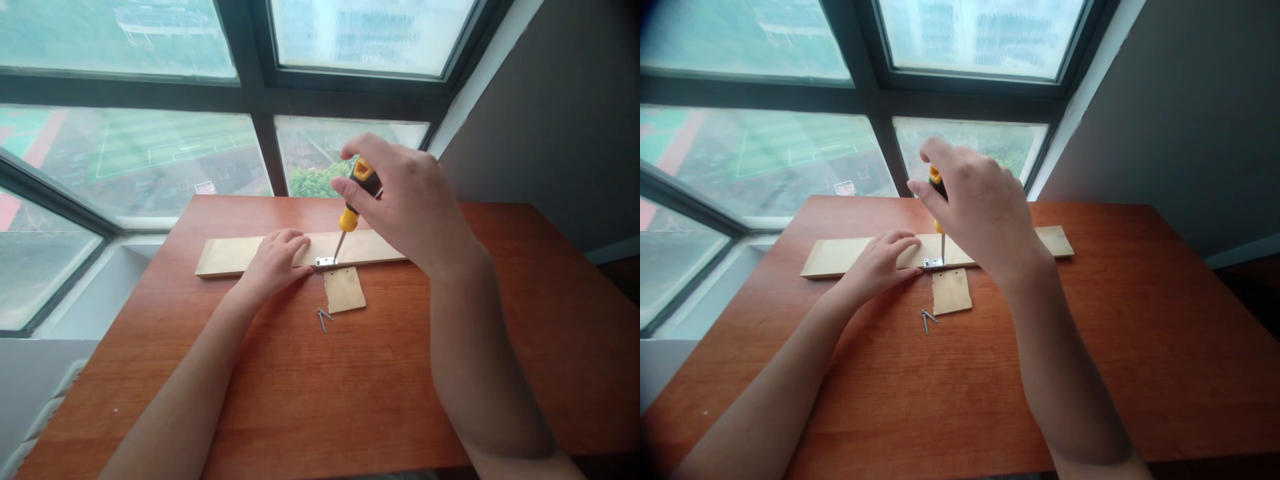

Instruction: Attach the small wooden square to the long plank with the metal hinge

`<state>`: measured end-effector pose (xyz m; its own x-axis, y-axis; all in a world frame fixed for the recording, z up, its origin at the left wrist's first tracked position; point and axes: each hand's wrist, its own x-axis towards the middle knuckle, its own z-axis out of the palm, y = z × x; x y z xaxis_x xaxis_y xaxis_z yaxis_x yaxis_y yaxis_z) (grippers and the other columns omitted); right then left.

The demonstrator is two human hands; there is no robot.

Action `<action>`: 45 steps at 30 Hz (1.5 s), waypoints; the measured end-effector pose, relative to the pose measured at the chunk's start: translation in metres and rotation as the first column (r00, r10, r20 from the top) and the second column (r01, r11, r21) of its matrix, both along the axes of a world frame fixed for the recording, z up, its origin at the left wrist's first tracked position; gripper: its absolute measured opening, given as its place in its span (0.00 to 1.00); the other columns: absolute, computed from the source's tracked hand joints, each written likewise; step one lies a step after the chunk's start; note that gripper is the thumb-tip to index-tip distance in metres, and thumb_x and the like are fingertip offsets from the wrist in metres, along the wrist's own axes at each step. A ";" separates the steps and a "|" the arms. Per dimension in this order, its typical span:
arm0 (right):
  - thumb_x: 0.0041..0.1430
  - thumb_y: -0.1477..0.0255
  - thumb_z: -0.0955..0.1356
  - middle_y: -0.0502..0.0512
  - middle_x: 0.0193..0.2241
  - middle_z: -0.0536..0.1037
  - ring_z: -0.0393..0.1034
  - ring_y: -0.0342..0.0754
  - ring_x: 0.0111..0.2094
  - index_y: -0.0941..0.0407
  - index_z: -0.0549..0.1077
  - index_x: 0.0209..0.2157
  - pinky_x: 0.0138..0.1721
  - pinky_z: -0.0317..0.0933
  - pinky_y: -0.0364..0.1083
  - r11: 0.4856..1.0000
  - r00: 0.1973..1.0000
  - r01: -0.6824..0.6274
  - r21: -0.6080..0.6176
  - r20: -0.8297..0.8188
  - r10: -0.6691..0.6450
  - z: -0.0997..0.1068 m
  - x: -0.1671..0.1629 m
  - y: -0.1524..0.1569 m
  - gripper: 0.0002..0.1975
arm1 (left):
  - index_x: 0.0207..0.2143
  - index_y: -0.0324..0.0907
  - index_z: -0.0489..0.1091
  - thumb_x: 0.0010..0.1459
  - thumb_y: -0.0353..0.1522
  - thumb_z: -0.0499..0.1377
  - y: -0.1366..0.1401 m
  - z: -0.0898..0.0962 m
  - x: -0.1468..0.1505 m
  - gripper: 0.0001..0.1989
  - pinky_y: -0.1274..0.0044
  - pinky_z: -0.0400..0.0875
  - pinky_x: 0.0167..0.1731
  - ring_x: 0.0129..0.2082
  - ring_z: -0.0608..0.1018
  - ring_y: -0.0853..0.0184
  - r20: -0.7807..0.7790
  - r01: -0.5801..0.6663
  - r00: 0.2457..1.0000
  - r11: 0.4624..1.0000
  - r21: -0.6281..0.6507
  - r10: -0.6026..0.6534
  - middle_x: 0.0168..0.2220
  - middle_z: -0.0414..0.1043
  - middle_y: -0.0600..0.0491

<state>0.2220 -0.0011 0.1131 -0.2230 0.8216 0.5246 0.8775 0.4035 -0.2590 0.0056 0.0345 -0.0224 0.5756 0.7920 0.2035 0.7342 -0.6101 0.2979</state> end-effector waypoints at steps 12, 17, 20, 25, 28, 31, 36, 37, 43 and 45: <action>0.61 0.64 0.65 0.55 0.40 0.76 0.71 0.53 0.38 0.52 0.68 0.51 0.40 0.63 0.53 1.000 1.000 0.002 -0.004 0.007 -0.002 0.000 -0.002 -0.001 0.16 | 0.56 0.43 0.62 0.52 0.47 0.63 0.000 -0.012 -0.002 0.32 0.60 0.55 0.59 0.60 0.63 0.51 -0.058 -0.033 0.998 0.997 0.069 0.037 0.61 0.59 0.41; 0.62 0.69 0.62 0.55 0.43 0.76 0.70 0.51 0.39 0.52 0.65 0.54 0.40 0.63 0.50 0.998 0.998 -0.049 -0.034 -0.034 0.048 0.001 -0.002 -0.003 0.18 | 0.59 0.43 0.58 0.54 0.51 0.59 0.002 -0.015 -0.003 0.35 0.61 0.51 0.60 0.58 0.65 0.53 -0.103 -0.040 0.994 0.996 0.083 0.049 0.58 0.63 0.42; 0.60 0.73 0.63 0.54 0.44 0.76 0.71 0.50 0.40 0.52 0.64 0.54 0.41 0.63 0.49 0.995 0.996 -0.087 -0.052 -0.012 0.087 0.003 -0.002 -0.006 0.20 | 0.59 0.42 0.58 0.55 0.52 0.58 0.002 -0.014 -0.003 0.36 0.63 0.52 0.59 0.58 0.65 0.53 -0.124 -0.041 0.991 0.995 0.094 0.053 0.58 0.64 0.42; 0.61 0.62 0.63 0.55 0.36 0.76 0.71 0.54 0.37 0.53 0.69 0.48 0.38 0.62 0.52 0.993 0.992 0.115 0.007 0.051 -0.116 0.000 -0.002 -0.003 0.16 | 0.58 0.41 0.60 0.56 0.53 0.55 0.004 -0.013 -0.002 0.35 0.64 0.54 0.57 0.57 0.66 0.53 -0.133 -0.044 0.990 0.995 0.090 0.056 0.57 0.65 0.42; 0.62 0.64 0.62 0.56 0.40 0.76 0.71 0.53 0.37 0.52 0.68 0.50 0.37 0.63 0.51 0.999 0.999 0.045 -0.016 0.000 -0.045 0.001 0.000 -0.003 0.16 | 0.58 0.42 0.61 0.56 0.52 0.56 0.005 -0.012 -0.003 0.34 0.64 0.55 0.56 0.56 0.67 0.52 -0.130 -0.043 0.990 0.996 0.084 0.053 0.57 0.66 0.42; 0.62 0.70 0.61 0.55 0.44 0.76 0.71 0.50 0.39 0.51 0.67 0.52 0.38 0.64 0.49 0.994 0.994 -0.101 -0.045 -0.047 0.099 0.003 0.002 -0.004 0.16 | 0.58 0.42 0.62 0.55 0.53 0.57 0.006 -0.012 -0.003 0.34 0.63 0.56 0.55 0.55 0.68 0.52 -0.125 -0.038 0.991 0.996 0.078 0.048 0.57 0.66 0.42; 0.63 0.63 0.63 0.55 0.37 0.77 0.71 0.52 0.35 0.51 0.70 0.46 0.38 0.63 0.52 1.000 1.000 0.027 0.016 -0.012 -0.027 0.000 0.001 -0.001 0.13 | 0.57 0.44 0.62 0.53 0.52 0.59 0.007 -0.013 -0.003 0.34 0.63 0.56 0.56 0.55 0.68 0.51 -0.098 -0.046 0.994 0.997 0.067 0.052 0.56 0.66 0.43; 0.63 0.62 0.63 0.55 0.37 0.77 0.70 0.52 0.35 0.51 0.71 0.46 0.38 0.63 0.52 0.999 0.999 0.045 0.016 -0.011 -0.045 -0.001 0.000 -0.001 0.13 | 0.57 0.44 0.62 0.53 0.52 0.59 0.007 -0.013 -0.003 0.35 0.63 0.56 0.56 0.55 0.68 0.51 -0.097 -0.047 0.994 0.997 0.066 0.054 0.56 0.66 0.43; 0.60 0.73 0.63 0.55 0.47 0.75 0.71 0.51 0.42 0.51 0.65 0.55 0.41 0.65 0.49 0.986 0.986 -0.160 -0.049 -0.058 0.157 0.003 0.001 -0.007 0.21 | 0.60 0.43 0.58 0.52 0.53 0.59 0.003 -0.011 -0.005 0.39 0.63 0.55 0.56 0.56 0.66 0.50 -0.133 -0.010 0.991 0.998 0.067 0.019 0.58 0.63 0.42; 0.59 0.74 0.63 0.55 0.45 0.76 0.71 0.51 0.41 0.52 0.65 0.55 0.42 0.64 0.50 0.986 0.986 -0.162 -0.043 -0.047 0.160 0.003 0.002 -0.007 0.22 | 0.61 0.42 0.57 0.51 0.54 0.59 0.002 -0.011 -0.005 0.41 0.63 0.55 0.56 0.56 0.65 0.49 -0.141 -0.002 0.990 0.997 0.072 0.012 0.58 0.62 0.41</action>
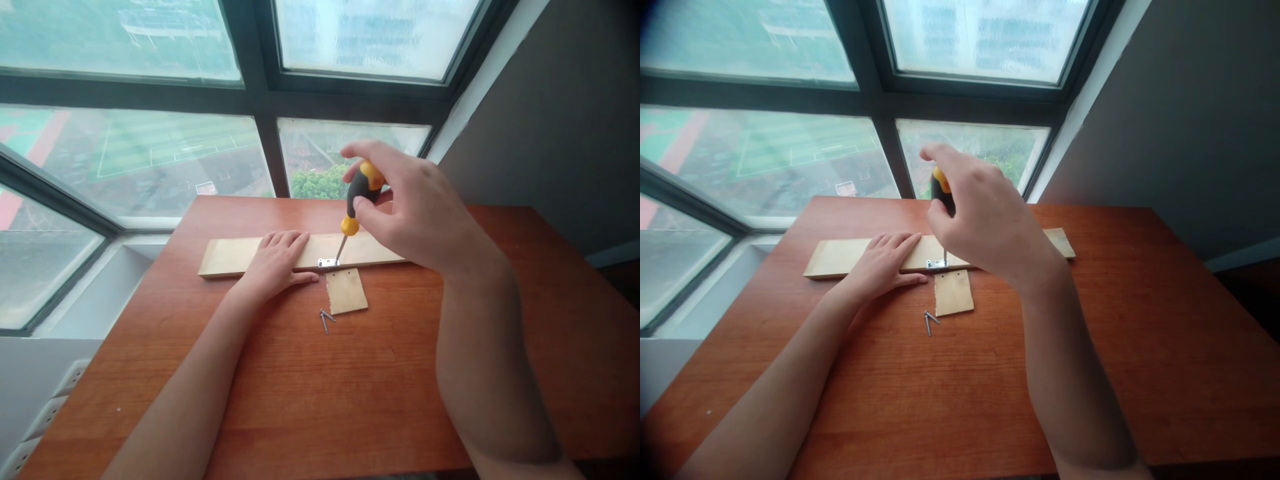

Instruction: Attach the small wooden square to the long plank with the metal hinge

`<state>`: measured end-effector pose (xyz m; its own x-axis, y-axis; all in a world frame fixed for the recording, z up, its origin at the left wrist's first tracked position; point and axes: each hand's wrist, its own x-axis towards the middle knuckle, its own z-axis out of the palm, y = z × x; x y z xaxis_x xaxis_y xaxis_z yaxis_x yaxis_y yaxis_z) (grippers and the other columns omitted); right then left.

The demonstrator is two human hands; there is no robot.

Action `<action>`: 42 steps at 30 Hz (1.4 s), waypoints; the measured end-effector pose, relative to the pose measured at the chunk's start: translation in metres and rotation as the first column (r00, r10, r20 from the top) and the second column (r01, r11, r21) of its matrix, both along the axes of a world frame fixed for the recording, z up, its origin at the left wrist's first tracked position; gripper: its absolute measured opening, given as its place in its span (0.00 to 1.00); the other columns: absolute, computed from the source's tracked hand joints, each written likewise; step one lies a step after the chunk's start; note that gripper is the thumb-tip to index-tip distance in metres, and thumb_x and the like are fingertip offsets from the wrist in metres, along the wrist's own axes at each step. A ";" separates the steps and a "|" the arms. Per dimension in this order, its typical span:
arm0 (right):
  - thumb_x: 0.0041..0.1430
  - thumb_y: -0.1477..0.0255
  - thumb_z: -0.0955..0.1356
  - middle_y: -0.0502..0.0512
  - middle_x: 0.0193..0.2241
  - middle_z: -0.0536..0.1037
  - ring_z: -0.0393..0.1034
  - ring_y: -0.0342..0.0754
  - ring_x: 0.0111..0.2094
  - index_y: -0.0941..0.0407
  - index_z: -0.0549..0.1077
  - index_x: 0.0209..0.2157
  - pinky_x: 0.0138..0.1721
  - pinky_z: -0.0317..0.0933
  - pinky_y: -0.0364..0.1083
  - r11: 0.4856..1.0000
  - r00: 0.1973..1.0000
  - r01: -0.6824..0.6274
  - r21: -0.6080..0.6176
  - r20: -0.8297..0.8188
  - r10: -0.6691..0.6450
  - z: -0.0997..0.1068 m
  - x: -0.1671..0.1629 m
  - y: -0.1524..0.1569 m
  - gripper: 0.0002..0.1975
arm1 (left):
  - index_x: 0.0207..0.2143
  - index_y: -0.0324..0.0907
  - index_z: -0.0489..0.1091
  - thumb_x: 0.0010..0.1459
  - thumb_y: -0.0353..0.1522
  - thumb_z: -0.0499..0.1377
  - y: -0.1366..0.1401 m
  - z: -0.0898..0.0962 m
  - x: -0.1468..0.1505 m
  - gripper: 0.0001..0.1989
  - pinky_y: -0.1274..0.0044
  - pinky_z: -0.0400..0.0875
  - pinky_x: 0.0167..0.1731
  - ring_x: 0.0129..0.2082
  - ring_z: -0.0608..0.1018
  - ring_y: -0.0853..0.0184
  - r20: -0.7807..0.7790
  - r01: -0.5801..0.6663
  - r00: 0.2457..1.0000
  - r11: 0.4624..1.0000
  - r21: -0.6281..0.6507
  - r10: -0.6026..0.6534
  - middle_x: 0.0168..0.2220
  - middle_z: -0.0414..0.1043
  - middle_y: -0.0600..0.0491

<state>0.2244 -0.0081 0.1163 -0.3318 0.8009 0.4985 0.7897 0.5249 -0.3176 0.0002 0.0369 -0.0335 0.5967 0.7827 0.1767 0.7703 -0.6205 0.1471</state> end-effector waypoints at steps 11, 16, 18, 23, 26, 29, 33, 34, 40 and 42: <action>0.61 0.73 0.61 0.56 0.50 0.74 0.71 0.50 0.42 0.52 0.65 0.56 0.41 0.65 0.49 1.000 0.999 0.018 0.004 -0.036 -0.018 -0.001 -0.001 0.002 0.21 | 0.59 0.42 0.60 0.55 0.53 0.57 0.003 0.000 0.001 0.36 0.63 0.56 0.55 0.55 0.67 0.51 0.022 -0.004 1.000 1.000 0.005 0.004 0.56 0.65 0.41; 0.61 0.70 0.63 0.53 0.42 0.77 0.71 0.49 0.39 0.52 0.69 0.52 0.43 0.65 0.49 0.998 0.999 0.046 0.042 -0.020 -0.045 -0.002 -0.003 0.002 0.17 | 0.59 0.43 0.60 0.54 0.53 0.58 0.003 0.000 0.001 0.37 0.63 0.57 0.55 0.55 0.67 0.50 0.022 -0.006 1.000 1.000 0.003 0.006 0.56 0.65 0.42; 0.61 0.62 0.65 0.53 0.36 0.77 0.70 0.50 0.35 0.51 0.72 0.48 0.40 0.65 0.51 0.987 0.988 0.151 0.063 0.020 -0.152 -0.003 -0.003 0.004 0.16 | 0.60 0.44 0.60 0.54 0.53 0.58 0.004 0.000 0.000 0.37 0.64 0.58 0.55 0.54 0.67 0.50 0.015 -0.009 1.000 1.000 0.007 0.009 0.56 0.65 0.42; 0.61 0.68 0.63 0.55 0.44 0.76 0.71 0.50 0.39 0.52 0.68 0.53 0.40 0.65 0.50 0.998 0.998 0.053 0.017 -0.022 -0.053 0.000 -0.003 0.001 0.18 | 0.59 0.42 0.60 0.54 0.54 0.57 0.005 0.001 0.000 0.37 0.64 0.58 0.54 0.54 0.68 0.50 -0.002 -0.002 1.000 1.000 -0.003 0.002 0.56 0.65 0.42; 0.58 0.74 0.63 0.54 0.45 0.76 0.71 0.49 0.42 0.53 0.67 0.54 0.43 0.65 0.48 0.999 0.998 -0.039 0.010 -0.044 0.039 0.001 -0.002 -0.001 0.21 | 0.59 0.43 0.60 0.54 0.54 0.57 0.005 0.002 0.000 0.37 0.64 0.59 0.54 0.54 0.68 0.50 -0.002 -0.004 1.000 1.000 -0.019 0.004 0.56 0.65 0.42; 0.61 0.69 0.64 0.52 0.40 0.77 0.72 0.50 0.38 0.52 0.68 0.51 0.41 0.65 0.50 0.997 0.998 0.057 0.044 -0.014 -0.057 -0.002 -0.003 0.002 0.17 | 0.59 0.44 0.60 0.53 0.54 0.57 0.006 0.002 0.000 0.37 0.64 0.59 0.54 0.54 0.68 0.50 -0.004 -0.010 1.000 1.000 -0.025 0.010 0.57 0.65 0.43; 0.63 0.64 0.63 0.54 0.41 0.77 0.72 0.52 0.39 0.50 0.68 0.51 0.40 0.64 0.51 0.990 0.993 0.119 0.071 -0.002 -0.119 -0.005 -0.003 0.006 0.16 | 0.59 0.44 0.60 0.53 0.54 0.57 0.007 0.001 -0.001 0.37 0.63 0.59 0.54 0.54 0.68 0.50 0.006 -0.006 1.000 1.000 -0.026 0.006 0.57 0.65 0.43; 0.63 0.66 0.63 0.55 0.43 0.77 0.72 0.52 0.40 0.50 0.67 0.53 0.41 0.65 0.51 0.995 0.996 0.085 0.059 -0.010 -0.085 -0.004 -0.003 0.005 0.17 | 0.59 0.43 0.60 0.53 0.54 0.57 0.007 0.000 -0.001 0.37 0.63 0.60 0.53 0.54 0.68 0.49 0.008 -0.004 1.000 1.000 -0.027 0.005 0.57 0.65 0.42; 0.61 0.71 0.64 0.55 0.45 0.75 0.71 0.52 0.40 0.50 0.64 0.56 0.40 0.66 0.51 0.999 0.999 0.029 0.042 -0.018 -0.029 -0.004 0.000 0.004 0.21 | 0.59 0.42 0.60 0.53 0.55 0.56 0.008 0.000 -0.001 0.38 0.63 0.60 0.53 0.54 0.68 0.49 0.003 0.000 1.000 1.000 -0.029 0.000 0.57 0.65 0.42; 0.60 0.65 0.65 0.55 0.40 0.76 0.71 0.52 0.36 0.50 0.67 0.53 0.40 0.66 0.52 0.989 0.992 0.126 0.076 0.002 -0.127 -0.006 -0.001 0.006 0.19 | 0.59 0.42 0.60 0.53 0.55 0.56 0.008 0.001 -0.001 0.38 0.63 0.61 0.53 0.54 0.68 0.49 -0.002 -0.002 1.000 1.000 -0.026 0.002 0.57 0.65 0.42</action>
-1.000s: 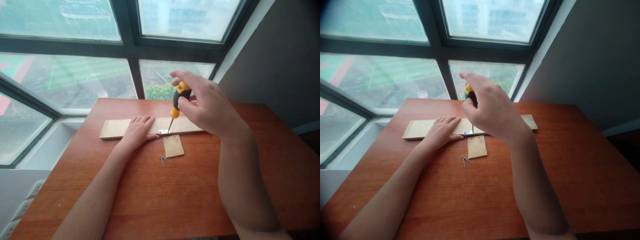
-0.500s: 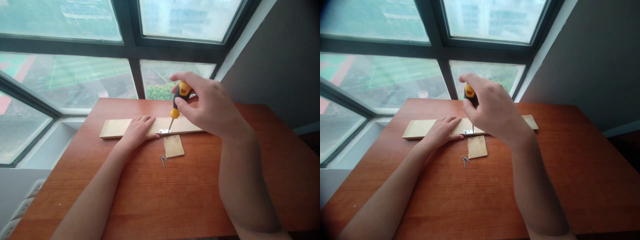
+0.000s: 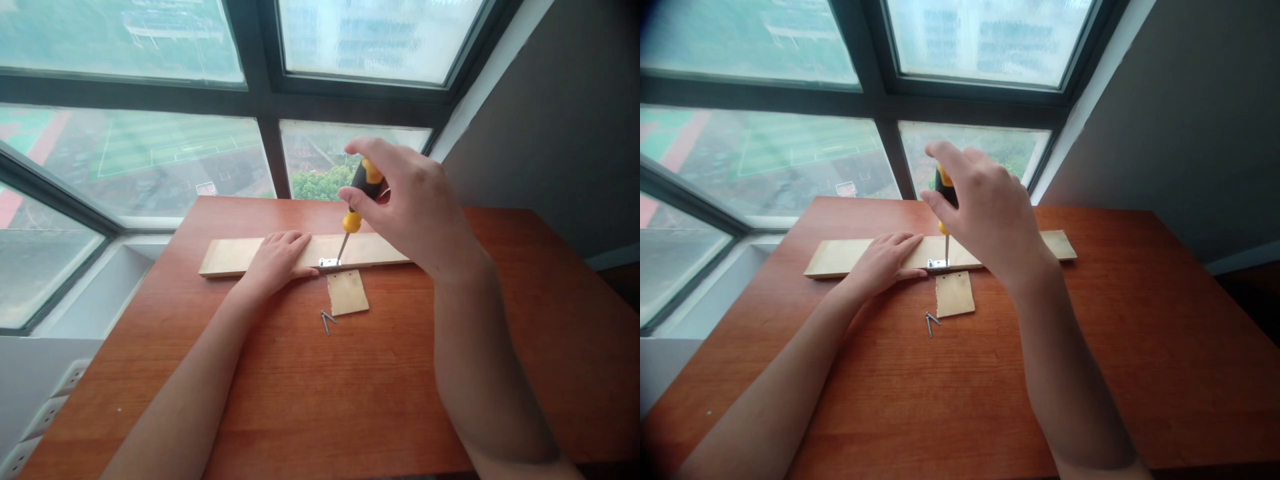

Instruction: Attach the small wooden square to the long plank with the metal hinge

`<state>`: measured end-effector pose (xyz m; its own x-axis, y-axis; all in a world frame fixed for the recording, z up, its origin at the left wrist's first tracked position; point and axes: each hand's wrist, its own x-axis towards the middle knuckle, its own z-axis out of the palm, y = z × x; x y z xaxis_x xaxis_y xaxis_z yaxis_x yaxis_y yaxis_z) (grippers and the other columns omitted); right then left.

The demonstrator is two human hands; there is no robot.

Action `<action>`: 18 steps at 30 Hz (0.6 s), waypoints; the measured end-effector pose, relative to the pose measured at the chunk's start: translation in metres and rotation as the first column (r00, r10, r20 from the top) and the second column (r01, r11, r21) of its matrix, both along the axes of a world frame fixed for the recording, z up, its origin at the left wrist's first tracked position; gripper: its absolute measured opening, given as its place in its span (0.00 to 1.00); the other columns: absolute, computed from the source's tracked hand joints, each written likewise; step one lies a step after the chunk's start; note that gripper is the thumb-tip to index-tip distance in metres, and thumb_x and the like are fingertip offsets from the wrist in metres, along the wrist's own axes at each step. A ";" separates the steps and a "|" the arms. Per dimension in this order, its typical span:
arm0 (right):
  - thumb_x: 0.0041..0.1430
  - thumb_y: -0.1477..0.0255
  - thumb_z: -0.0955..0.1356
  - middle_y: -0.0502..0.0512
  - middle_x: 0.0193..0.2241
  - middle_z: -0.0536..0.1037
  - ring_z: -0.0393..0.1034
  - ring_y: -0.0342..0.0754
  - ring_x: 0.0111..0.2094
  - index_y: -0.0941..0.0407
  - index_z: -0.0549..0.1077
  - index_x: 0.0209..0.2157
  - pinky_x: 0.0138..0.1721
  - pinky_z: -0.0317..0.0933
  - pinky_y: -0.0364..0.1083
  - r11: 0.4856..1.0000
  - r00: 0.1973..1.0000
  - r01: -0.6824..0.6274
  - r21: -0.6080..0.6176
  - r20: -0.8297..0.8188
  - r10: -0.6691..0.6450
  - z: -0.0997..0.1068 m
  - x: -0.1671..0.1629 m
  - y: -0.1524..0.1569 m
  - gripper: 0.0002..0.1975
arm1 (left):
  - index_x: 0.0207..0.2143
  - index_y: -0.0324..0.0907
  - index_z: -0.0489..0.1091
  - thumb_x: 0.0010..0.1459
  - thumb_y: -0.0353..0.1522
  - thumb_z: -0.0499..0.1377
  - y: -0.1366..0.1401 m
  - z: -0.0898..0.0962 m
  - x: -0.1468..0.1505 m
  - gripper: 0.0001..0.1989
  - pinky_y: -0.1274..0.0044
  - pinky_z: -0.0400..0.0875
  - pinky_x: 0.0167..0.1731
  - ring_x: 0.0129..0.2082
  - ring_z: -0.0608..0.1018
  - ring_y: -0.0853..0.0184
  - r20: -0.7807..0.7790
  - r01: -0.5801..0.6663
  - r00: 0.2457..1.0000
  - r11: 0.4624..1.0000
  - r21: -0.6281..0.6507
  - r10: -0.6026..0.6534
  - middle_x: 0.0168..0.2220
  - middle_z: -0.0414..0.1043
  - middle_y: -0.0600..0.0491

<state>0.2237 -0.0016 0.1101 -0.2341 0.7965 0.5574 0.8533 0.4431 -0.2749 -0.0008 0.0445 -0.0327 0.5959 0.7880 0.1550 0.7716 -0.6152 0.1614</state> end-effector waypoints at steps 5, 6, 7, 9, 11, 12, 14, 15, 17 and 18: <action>0.61 0.66 0.64 0.55 0.41 0.76 0.71 0.50 0.38 0.50 0.68 0.53 0.40 0.66 0.50 0.998 0.997 -0.055 -0.012 -0.051 0.054 0.002 0.000 -0.001 0.18 | 0.59 0.43 0.60 0.54 0.55 0.56 0.000 0.001 0.000 0.37 0.63 0.60 0.53 0.54 0.68 0.49 -0.007 -0.003 1.000 1.000 0.001 0.003 0.57 0.65 0.42; 0.61 0.70 0.63 0.54 0.44 0.76 0.71 0.50 0.40 0.50 0.67 0.55 0.40 0.66 0.49 0.993 0.992 -0.114 -0.034 -0.065 0.112 0.003 0.000 -0.002 0.20 | 0.59 0.42 0.60 0.54 0.55 0.56 0.000 0.001 0.000 0.38 0.64 0.60 0.53 0.53 0.68 0.50 -0.008 -0.004 1.000 1.000 0.001 0.004 0.56 0.65 0.42; 0.60 0.73 0.63 0.53 0.46 0.75 0.71 0.50 0.42 0.50 0.66 0.56 0.41 0.67 0.49 0.984 0.984 -0.169 -0.058 -0.075 0.164 0.004 0.001 -0.004 0.21 | 0.59 0.42 0.60 0.54 0.55 0.56 0.000 0.000 0.000 0.38 0.64 0.60 0.53 0.53 0.68 0.50 -0.009 -0.003 1.000 1.000 0.001 0.003 0.56 0.65 0.42; 0.60 0.75 0.63 0.52 0.48 0.75 0.71 0.49 0.44 0.49 0.65 0.57 0.43 0.67 0.48 0.974 0.976 -0.211 -0.081 -0.077 0.205 0.005 0.001 -0.005 0.23 | 0.59 0.41 0.60 0.54 0.55 0.55 0.000 -0.001 0.000 0.38 0.64 0.61 0.53 0.53 0.69 0.50 -0.014 0.000 1.000 1.000 0.004 0.000 0.56 0.65 0.42; 0.60 0.73 0.64 0.52 0.45 0.76 0.72 0.50 0.42 0.49 0.66 0.55 0.43 0.67 0.50 0.988 0.989 -0.141 -0.059 -0.051 0.138 0.004 0.001 -0.004 0.21 | 0.59 0.41 0.60 0.54 0.56 0.55 0.000 -0.001 0.000 0.38 0.64 0.61 0.53 0.53 0.69 0.50 -0.020 0.001 1.000 1.000 0.010 -0.001 0.56 0.65 0.42; 0.60 0.70 0.65 0.53 0.43 0.77 0.72 0.51 0.40 0.50 0.68 0.54 0.42 0.66 0.51 0.996 0.996 -0.081 -0.038 -0.032 0.080 0.003 0.001 -0.002 0.20 | 0.59 0.42 0.59 0.54 0.56 0.55 0.000 -0.002 0.000 0.38 0.64 0.60 0.53 0.54 0.68 0.50 -0.022 0.001 1.000 1.000 0.013 -0.001 0.56 0.65 0.42; 0.59 0.64 0.67 0.54 0.40 0.77 0.72 0.53 0.37 0.51 0.70 0.51 0.41 0.66 0.53 1.000 1.000 0.024 0.000 -0.004 -0.024 0.001 0.001 0.001 0.18 | 0.60 0.42 0.59 0.54 0.56 0.55 0.001 -0.002 -0.001 0.38 0.64 0.60 0.53 0.54 0.68 0.50 -0.023 -0.001 1.000 1.000 0.016 0.001 0.57 0.64 0.42; 0.58 0.62 0.68 0.55 0.39 0.77 0.72 0.53 0.37 0.51 0.71 0.50 0.41 0.66 0.54 0.999 0.999 0.044 0.010 -0.004 -0.044 0.000 0.001 0.001 0.18 | 0.60 0.43 0.59 0.54 0.56 0.55 0.001 -0.002 -0.001 0.38 0.65 0.60 0.53 0.54 0.68 0.50 -0.022 -0.002 1.000 1.000 0.016 0.003 0.57 0.64 0.43; 0.60 0.64 0.66 0.55 0.41 0.77 0.72 0.53 0.38 0.51 0.71 0.50 0.41 0.66 0.53 1.000 0.999 0.006 0.013 -0.034 -0.006 0.001 0.000 0.001 0.17 | 0.60 0.43 0.59 0.54 0.56 0.55 0.001 -0.002 -0.001 0.38 0.65 0.60 0.53 0.54 0.68 0.51 -0.021 -0.004 1.000 1.000 0.014 0.005 0.57 0.64 0.43; 0.60 0.68 0.65 0.55 0.43 0.77 0.71 0.53 0.40 0.51 0.70 0.51 0.41 0.66 0.52 0.999 0.997 -0.045 0.009 -0.055 0.046 0.002 0.000 0.000 0.17 | 0.59 0.43 0.60 0.54 0.56 0.55 0.001 -0.002 -0.001 0.38 0.65 0.60 0.53 0.53 0.69 0.51 -0.021 -0.004 1.000 1.000 0.014 0.004 0.57 0.65 0.43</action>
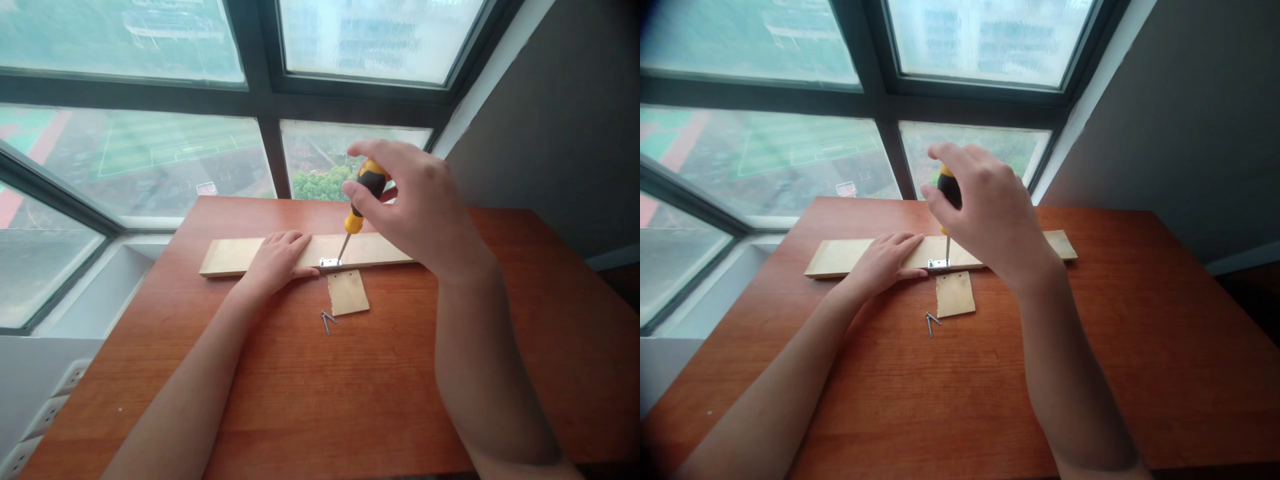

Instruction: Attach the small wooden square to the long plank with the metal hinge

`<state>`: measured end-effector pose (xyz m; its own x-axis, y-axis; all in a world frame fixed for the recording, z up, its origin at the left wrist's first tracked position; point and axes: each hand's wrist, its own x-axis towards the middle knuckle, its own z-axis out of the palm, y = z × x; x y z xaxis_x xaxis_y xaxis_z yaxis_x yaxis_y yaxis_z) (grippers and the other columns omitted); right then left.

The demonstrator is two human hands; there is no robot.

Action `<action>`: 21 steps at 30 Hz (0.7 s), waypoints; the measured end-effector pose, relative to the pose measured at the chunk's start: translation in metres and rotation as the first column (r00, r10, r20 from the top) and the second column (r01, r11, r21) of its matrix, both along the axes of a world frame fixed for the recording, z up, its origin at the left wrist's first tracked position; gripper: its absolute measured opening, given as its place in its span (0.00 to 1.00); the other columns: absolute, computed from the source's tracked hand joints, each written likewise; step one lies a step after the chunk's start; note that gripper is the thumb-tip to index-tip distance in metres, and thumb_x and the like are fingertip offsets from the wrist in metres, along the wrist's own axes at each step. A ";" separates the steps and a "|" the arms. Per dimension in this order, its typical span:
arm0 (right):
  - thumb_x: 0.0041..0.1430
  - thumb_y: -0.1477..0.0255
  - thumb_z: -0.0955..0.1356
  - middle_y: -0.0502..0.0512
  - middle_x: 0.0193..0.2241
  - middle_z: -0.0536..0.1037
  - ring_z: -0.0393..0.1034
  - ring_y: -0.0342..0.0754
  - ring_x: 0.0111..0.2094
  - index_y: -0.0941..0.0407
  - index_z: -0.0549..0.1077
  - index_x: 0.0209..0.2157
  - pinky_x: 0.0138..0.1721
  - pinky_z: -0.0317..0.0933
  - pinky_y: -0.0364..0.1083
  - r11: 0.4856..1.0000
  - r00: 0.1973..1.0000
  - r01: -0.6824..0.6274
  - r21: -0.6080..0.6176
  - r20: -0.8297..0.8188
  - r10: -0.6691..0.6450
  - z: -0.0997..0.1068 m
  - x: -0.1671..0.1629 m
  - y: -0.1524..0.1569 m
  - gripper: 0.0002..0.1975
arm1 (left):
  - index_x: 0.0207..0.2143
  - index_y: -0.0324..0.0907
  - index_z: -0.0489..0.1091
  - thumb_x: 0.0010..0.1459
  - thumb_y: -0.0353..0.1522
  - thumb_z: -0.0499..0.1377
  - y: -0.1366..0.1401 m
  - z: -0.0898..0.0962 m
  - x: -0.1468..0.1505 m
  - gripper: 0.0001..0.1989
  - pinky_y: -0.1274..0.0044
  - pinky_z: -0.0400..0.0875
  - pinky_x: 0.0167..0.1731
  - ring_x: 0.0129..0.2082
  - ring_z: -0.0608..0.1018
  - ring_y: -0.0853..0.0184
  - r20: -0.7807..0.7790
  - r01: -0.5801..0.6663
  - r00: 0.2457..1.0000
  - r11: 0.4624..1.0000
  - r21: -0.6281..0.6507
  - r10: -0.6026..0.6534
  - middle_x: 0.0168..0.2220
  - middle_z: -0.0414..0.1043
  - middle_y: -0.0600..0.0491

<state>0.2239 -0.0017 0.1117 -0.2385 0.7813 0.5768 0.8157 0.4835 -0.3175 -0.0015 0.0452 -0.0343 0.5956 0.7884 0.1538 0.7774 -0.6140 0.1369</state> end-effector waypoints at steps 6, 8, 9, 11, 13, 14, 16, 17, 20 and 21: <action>0.60 0.74 0.64 0.53 0.44 0.76 0.71 0.49 0.42 0.52 0.68 0.54 0.44 0.67 0.49 0.994 0.994 -0.111 -0.021 -0.015 0.110 0.001 0.001 -0.003 0.20 | 0.60 0.42 0.60 0.54 0.56 0.55 0.000 0.000 0.000 0.38 0.64 0.61 0.53 0.53 0.69 0.50 -0.011 0.003 1.000 1.000 0.015 -0.003 0.57 0.65 0.42; 0.60 0.66 0.66 0.54 0.40 0.77 0.71 0.51 0.38 0.52 0.70 0.52 0.42 0.67 0.52 1.000 1.000 0.001 -0.004 0.025 -0.001 -0.001 0.000 0.000 0.18 | 0.60 0.42 0.59 0.54 0.56 0.55 0.000 -0.001 0.000 0.38 0.64 0.61 0.53 0.53 0.68 0.50 -0.011 0.003 1.000 1.000 0.015 -0.003 0.57 0.65 0.42; 0.60 0.64 0.67 0.55 0.39 0.77 0.71 0.52 0.37 0.52 0.70 0.52 0.41 0.67 0.52 0.999 0.998 0.045 0.003 0.039 -0.045 -0.001 0.000 0.001 0.19 | 0.60 0.42 0.59 0.54 0.56 0.55 0.000 -0.001 0.000 0.38 0.64 0.61 0.53 0.53 0.68 0.50 -0.008 0.004 1.000 1.000 0.014 -0.004 0.56 0.65 0.42; 0.60 0.63 0.66 0.56 0.40 0.76 0.71 0.52 0.38 0.53 0.69 0.53 0.41 0.67 0.53 0.998 0.997 0.059 0.002 0.045 -0.059 -0.002 -0.001 0.001 0.20 | 0.60 0.42 0.59 0.54 0.56 0.55 0.000 -0.001 0.000 0.38 0.64 0.61 0.53 0.53 0.68 0.51 -0.002 0.006 1.000 1.000 0.012 -0.006 0.56 0.65 0.42; 0.60 0.69 0.65 0.56 0.45 0.76 0.71 0.52 0.41 0.54 0.67 0.56 0.41 0.67 0.51 1.000 0.999 -0.011 -0.013 0.031 0.012 -0.001 -0.001 -0.001 0.22 | 0.60 0.42 0.59 0.54 0.56 0.55 0.000 -0.001 -0.001 0.38 0.64 0.61 0.53 0.53 0.68 0.51 0.001 0.005 1.000 1.000 0.013 -0.005 0.56 0.65 0.43; 0.59 0.73 0.65 0.56 0.47 0.75 0.71 0.51 0.42 0.54 0.65 0.57 0.40 0.68 0.49 0.998 0.998 -0.056 -0.025 0.024 0.057 0.000 -0.001 -0.002 0.23 | 0.60 0.42 0.59 0.54 0.56 0.55 0.000 -0.001 -0.001 0.38 0.65 0.61 0.53 0.53 0.69 0.51 0.001 0.005 1.000 1.000 0.013 -0.005 0.56 0.65 0.43; 0.57 0.77 0.64 0.55 0.48 0.75 0.71 0.50 0.43 0.55 0.64 0.57 0.41 0.68 0.48 0.992 0.993 -0.118 -0.048 0.017 0.118 0.001 -0.001 -0.004 0.25 | 0.60 0.42 0.59 0.54 0.56 0.54 0.000 -0.001 -0.001 0.38 0.65 0.61 0.53 0.53 0.69 0.51 -0.002 0.005 1.000 1.000 0.013 -0.005 0.56 0.65 0.43; 0.57 0.76 0.64 0.54 0.47 0.75 0.71 0.50 0.43 0.54 0.64 0.57 0.41 0.68 0.48 0.991 0.992 -0.122 -0.049 0.020 0.123 0.001 -0.001 -0.004 0.25 | 0.59 0.42 0.60 0.54 0.56 0.54 0.000 -0.001 -0.001 0.38 0.65 0.61 0.53 0.53 0.69 0.51 -0.003 0.005 1.000 1.000 0.014 -0.005 0.56 0.65 0.43; 0.59 0.71 0.66 0.54 0.44 0.76 0.72 0.52 0.42 0.53 0.66 0.55 0.42 0.68 0.52 0.999 0.998 -0.038 -0.028 0.056 0.039 -0.001 -0.002 -0.002 0.22 | 0.59 0.42 0.60 0.54 0.56 0.55 0.000 -0.001 0.000 0.38 0.65 0.61 0.53 0.53 0.69 0.51 0.001 0.007 1.000 1.000 0.017 -0.007 0.56 0.65 0.43; 0.59 0.69 0.66 0.54 0.44 0.76 0.72 0.53 0.41 0.53 0.67 0.55 0.42 0.68 0.54 1.000 0.998 -0.005 -0.015 0.063 0.006 -0.002 -0.002 -0.001 0.22 | 0.59 0.42 0.60 0.54 0.56 0.55 0.000 -0.001 0.000 0.38 0.65 0.60 0.53 0.53 0.68 0.51 0.003 0.008 1.000 1.000 0.017 -0.008 0.56 0.65 0.43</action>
